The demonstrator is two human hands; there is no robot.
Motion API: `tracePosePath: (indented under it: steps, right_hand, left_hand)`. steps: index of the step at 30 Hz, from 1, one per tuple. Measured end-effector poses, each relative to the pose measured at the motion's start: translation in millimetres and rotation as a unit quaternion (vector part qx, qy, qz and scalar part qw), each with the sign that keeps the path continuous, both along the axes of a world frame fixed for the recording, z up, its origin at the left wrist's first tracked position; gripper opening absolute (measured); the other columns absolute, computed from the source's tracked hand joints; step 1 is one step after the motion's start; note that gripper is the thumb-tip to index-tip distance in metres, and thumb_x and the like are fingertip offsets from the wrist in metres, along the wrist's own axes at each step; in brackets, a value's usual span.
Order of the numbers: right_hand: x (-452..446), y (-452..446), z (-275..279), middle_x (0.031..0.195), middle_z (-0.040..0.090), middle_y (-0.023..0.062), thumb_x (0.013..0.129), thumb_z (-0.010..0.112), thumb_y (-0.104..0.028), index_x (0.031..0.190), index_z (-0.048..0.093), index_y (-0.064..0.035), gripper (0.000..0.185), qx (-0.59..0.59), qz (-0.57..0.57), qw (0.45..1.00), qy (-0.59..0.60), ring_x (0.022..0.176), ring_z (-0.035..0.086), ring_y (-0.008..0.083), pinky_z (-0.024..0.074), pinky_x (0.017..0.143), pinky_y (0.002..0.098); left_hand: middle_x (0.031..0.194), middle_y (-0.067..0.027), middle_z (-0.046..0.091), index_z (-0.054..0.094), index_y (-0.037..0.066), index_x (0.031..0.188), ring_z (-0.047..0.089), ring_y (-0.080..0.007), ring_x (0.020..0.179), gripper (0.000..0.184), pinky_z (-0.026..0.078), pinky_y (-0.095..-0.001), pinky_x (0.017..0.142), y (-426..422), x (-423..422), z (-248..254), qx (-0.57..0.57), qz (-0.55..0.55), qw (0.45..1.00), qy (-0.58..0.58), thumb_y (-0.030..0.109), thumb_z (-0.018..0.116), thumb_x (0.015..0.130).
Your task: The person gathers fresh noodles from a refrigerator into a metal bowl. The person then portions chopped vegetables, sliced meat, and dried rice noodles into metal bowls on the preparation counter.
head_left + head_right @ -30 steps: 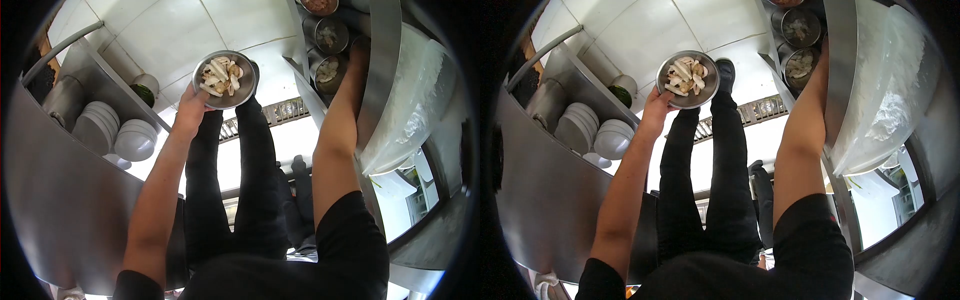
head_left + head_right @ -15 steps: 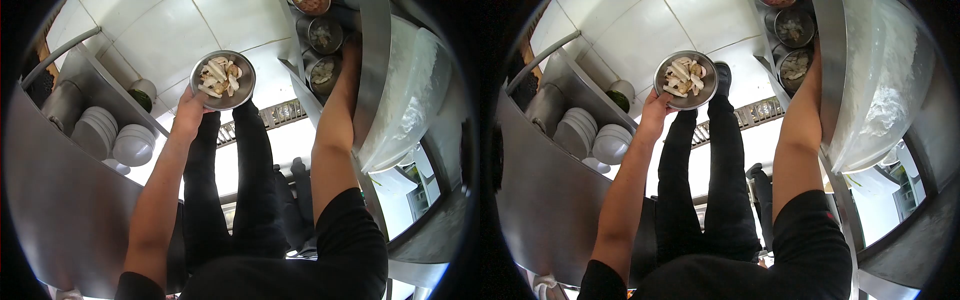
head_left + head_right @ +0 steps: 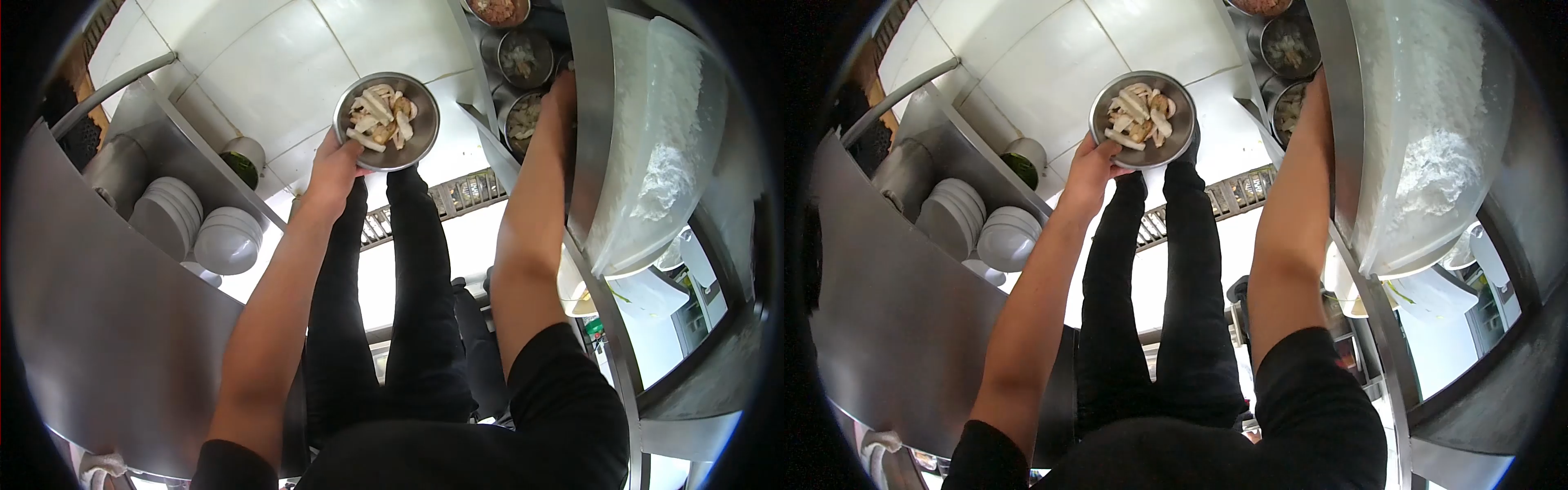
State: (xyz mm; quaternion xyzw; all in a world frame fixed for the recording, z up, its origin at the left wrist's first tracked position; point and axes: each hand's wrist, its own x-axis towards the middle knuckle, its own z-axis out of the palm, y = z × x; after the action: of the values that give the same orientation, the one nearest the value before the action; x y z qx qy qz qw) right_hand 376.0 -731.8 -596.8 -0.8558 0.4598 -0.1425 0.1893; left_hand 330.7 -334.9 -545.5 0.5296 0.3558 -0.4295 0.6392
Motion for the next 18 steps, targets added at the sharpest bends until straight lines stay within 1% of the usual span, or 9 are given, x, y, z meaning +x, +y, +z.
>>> tracePosePath:
  steps: [1, 3, 5, 6, 8, 10, 14, 16, 18]
  right_hand:
    - [-4.9, 17.9, 8.6, 0.090, 0.064, 0.0016, 0.096, 0.068, -0.021, 0.115, 0.062, -0.0078, 0.024, 0.031, -0.012, 0.999, -0.024, 0.068, 0.057, 0.0092, 0.0440, 0.055, 0.0226]
    - [-10.9, 75.7, 36.2, 0.089, 0.064, 0.0006, 0.096, 0.069, -0.021, 0.115, 0.062, -0.0082, 0.023, 0.234, -0.014, 0.967, -0.100, 0.066, 0.057, 0.0079, 0.0440, 0.054, 0.0217]
    - [-18.4, 145.9, 63.1, 0.087, 0.065, -0.0006, 0.095, 0.071, -0.017, 0.115, 0.062, -0.0078, 0.024, 0.461, 0.056, 0.860, -0.212, 0.064, 0.056, 0.0056, 0.0436, 0.053, 0.0211]
    - [-29.7, 166.4, 60.9, 0.093, 0.068, 0.0003, 0.094, 0.071, -0.016, 0.120, 0.064, -0.0075, 0.029, 0.463, 0.128, 0.866, -0.139, 0.069, 0.059, 0.0051, 0.0474, 0.057, 0.0221]
    - [-41.1, 201.9, 77.9, 0.108, 0.069, 0.0098, 0.090, 0.073, -0.017, 0.124, 0.062, -0.0076, 0.037, 0.421, 0.235, 0.875, 0.031, 0.074, 0.065, 0.0163, 0.0558, 0.072, 0.0314]
    - [-47.4, 214.1, 85.7, 0.107, 0.071, 0.0068, 0.092, 0.071, -0.012, 0.128, 0.064, -0.0093, 0.036, 0.308, 0.330, 0.892, -0.002, 0.081, 0.070, 0.0138, 0.0545, 0.067, 0.0259]
    - [-39.0, 176.7, 91.6, 0.121, 0.066, 0.0171, 0.090, 0.068, -0.015, 0.123, 0.065, -0.0116, 0.034, 0.308, 0.191, 0.930, 0.062, 0.098, 0.070, 0.0301, 0.0552, 0.085, 0.0383]
    - [-30.6, 132.7, 74.3, 0.114, 0.070, 0.0165, 0.095, 0.064, -0.018, 0.120, 0.066, -0.0064, 0.028, 0.053, 0.222, 0.965, 0.126, 0.092, 0.071, 0.0338, 0.0558, 0.079, 0.0386]
    - [-21.7, 76.4, 32.1, 0.116, 0.069, 0.0187, 0.092, 0.063, -0.019, 0.121, 0.067, -0.0072, 0.031, 0.040, 0.151, 0.967, 0.204, 0.102, 0.067, 0.0401, 0.0534, 0.088, 0.0446]
  left_hand:
    - [0.113, -0.0115, 0.067, 0.052, 0.004, 0.132, 0.068, -0.0186, 0.098, 0.037, 0.058, -0.0342, 0.083, -6.5, 3.2, 0.4, -0.006, 0.010, 1.000, 0.001, 0.007, 0.049, 0.096]
    - [0.114, -0.0108, 0.067, 0.051, 0.005, 0.134, 0.068, -0.0189, 0.098, 0.038, 0.058, -0.0341, 0.084, -21.2, 8.8, -0.5, -0.015, 0.028, 0.999, 0.010, 0.007, 0.048, 0.096]
    - [0.115, -0.0104, 0.066, 0.051, 0.006, 0.134, 0.068, -0.0190, 0.098, 0.038, 0.057, -0.0340, 0.084, -30.0, 11.6, -4.8, -0.015, 0.024, 1.000, 0.001, 0.007, 0.048, 0.096]
    - [0.116, -0.0102, 0.066, 0.051, 0.007, 0.134, 0.068, -0.0190, 0.098, 0.038, 0.057, -0.0340, 0.084, -32.2, 12.8, -6.0, -0.015, 0.021, 1.000, -0.004, 0.007, 0.047, 0.096]
    - [0.118, -0.0101, 0.066, 0.051, 0.008, 0.134, 0.068, -0.0199, 0.100, 0.039, 0.057, -0.0355, 0.085, -34.4, 14.2, -8.8, -0.022, 0.018, 0.999, -0.016, 0.008, 0.047, 0.096]
    - [0.118, -0.0102, 0.066, 0.051, 0.007, 0.134, 0.068, -0.0203, 0.101, 0.039, 0.058, -0.0364, 0.085, -35.6, 14.4, -10.9, -0.037, 0.021, 0.998, -0.038, 0.008, 0.047, 0.095]
    - [0.124, -0.0114, 0.063, 0.048, 0.004, 0.137, 0.066, -0.0196, 0.104, 0.045, 0.058, -0.0329, 0.083, -19.5, 17.3, -4.2, -0.019, 0.013, 0.999, -0.023, 0.007, 0.044, 0.093]
    - [0.118, -0.0118, 0.065, 0.051, 0.003, 0.131, 0.068, -0.0197, 0.098, 0.038, 0.058, -0.0332, 0.082, -8.8, 15.5, -3.3, -0.013, 0.026, 0.999, -0.027, 0.007, 0.045, 0.094]
    - [0.115, -0.0119, 0.067, 0.052, 0.002, 0.128, 0.069, -0.0197, 0.095, 0.034, 0.059, -0.0338, 0.081, -3.9, 12.8, -3.0, -0.006, 0.036, 0.999, -0.028, 0.006, 0.045, 0.095]
